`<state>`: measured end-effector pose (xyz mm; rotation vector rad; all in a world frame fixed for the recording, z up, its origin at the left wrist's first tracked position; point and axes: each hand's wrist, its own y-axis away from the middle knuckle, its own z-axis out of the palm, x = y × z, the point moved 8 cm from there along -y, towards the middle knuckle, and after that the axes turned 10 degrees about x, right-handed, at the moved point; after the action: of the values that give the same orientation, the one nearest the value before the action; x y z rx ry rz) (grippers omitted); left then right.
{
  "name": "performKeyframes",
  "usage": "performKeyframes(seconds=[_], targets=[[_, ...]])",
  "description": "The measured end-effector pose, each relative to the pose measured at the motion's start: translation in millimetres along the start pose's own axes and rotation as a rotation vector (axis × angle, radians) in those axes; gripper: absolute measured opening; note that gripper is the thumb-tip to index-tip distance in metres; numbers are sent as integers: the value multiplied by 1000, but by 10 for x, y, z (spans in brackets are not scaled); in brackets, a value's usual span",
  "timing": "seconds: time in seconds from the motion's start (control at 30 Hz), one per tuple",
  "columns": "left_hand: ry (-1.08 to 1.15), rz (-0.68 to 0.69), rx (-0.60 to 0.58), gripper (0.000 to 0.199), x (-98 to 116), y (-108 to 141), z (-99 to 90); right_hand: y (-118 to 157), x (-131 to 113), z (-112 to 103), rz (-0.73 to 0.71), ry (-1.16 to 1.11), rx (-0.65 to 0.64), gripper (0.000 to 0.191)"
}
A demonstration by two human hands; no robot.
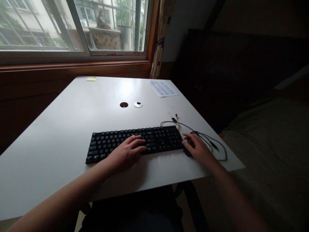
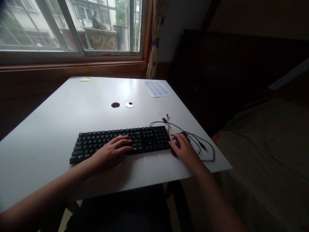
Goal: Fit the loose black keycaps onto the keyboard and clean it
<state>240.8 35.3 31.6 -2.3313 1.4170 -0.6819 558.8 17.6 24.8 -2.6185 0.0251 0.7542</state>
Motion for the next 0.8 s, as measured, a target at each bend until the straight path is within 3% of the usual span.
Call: performKeyframes(seconds=[0.17,0.47,0.8], targets=[[5,1,7,35,5,-5,-13,78,83,158,85,-59,1,41],[-2,-1,-4,37,-2,1,-2,112,185,195,176,-108,40,44],[6,1,17,38,-3,-3,-22,160,172,210,151,-97,112,41]])
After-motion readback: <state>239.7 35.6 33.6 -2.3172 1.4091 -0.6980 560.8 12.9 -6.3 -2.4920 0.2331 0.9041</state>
